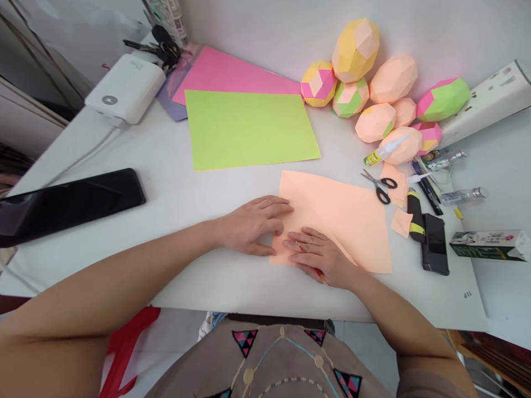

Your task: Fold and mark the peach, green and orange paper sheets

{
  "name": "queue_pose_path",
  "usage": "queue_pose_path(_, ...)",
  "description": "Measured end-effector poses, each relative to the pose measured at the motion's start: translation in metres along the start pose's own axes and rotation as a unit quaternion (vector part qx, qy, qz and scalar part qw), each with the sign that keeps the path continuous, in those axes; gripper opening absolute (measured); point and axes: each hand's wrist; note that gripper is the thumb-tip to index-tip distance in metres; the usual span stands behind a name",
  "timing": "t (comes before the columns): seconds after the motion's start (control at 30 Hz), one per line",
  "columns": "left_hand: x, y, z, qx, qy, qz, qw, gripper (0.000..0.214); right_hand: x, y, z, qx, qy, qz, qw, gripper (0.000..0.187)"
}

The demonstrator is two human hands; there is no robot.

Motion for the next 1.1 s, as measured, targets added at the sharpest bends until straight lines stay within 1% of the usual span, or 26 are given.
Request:
queue_pose_path(0.27, -0.001, 0.000, 0.000, 0.001, 0.002, -0.002, 1.000, 0.026, -0.001, -0.001, -0.001, 0.002, 0.001, 0.001, 1.000, 0.021)
queue_pose_path(0.5, 0.000, -0.001, -0.001, -0.013, 0.020, 0.000, 1.000, 0.025, 0.000, 0.001, 0.001, -0.002, 0.001, -0.002, 1.000, 0.018)
queue_pose_path(0.73, -0.001, -0.002, -0.004, -0.030, 0.029, -0.023, 0.999, 0.021, 0.000, 0.001, 0.000, -0.006, 0.001, -0.007, 1.000, 0.016)
queue_pose_path(0.83, 0.001, 0.000, -0.009, -0.034, 0.017, -0.033, 0.999, 0.020, -0.001, 0.001, 0.000, -0.002, 0.001, -0.011, 1.000, 0.017)
queue_pose_path(0.97, 0.004, 0.003, -0.019, -0.077, -0.006, -0.025, 0.997, 0.016, -0.001, 0.000, -0.001, 0.005, 0.003, -0.019, 1.000, 0.018)
queue_pose_path(1.03, 0.004, 0.004, -0.025, -0.100, 0.005, -0.009, 0.995, 0.020, -0.001, -0.002, -0.002, 0.005, 0.013, -0.021, 1.000, 0.018)
queue_pose_path(1.1, 0.004, 0.004, -0.031, -0.109, 0.033, 0.004, 0.993, 0.027, -0.001, -0.003, -0.003, 0.002, 0.029, -0.018, 0.999, 0.020)
Point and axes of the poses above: each hand's wrist, its own y-axis towards the middle knuckle, its own x-axis out of the back of the hand, z = x × y, and after that the axes turned 8 degrees about y, right-handed
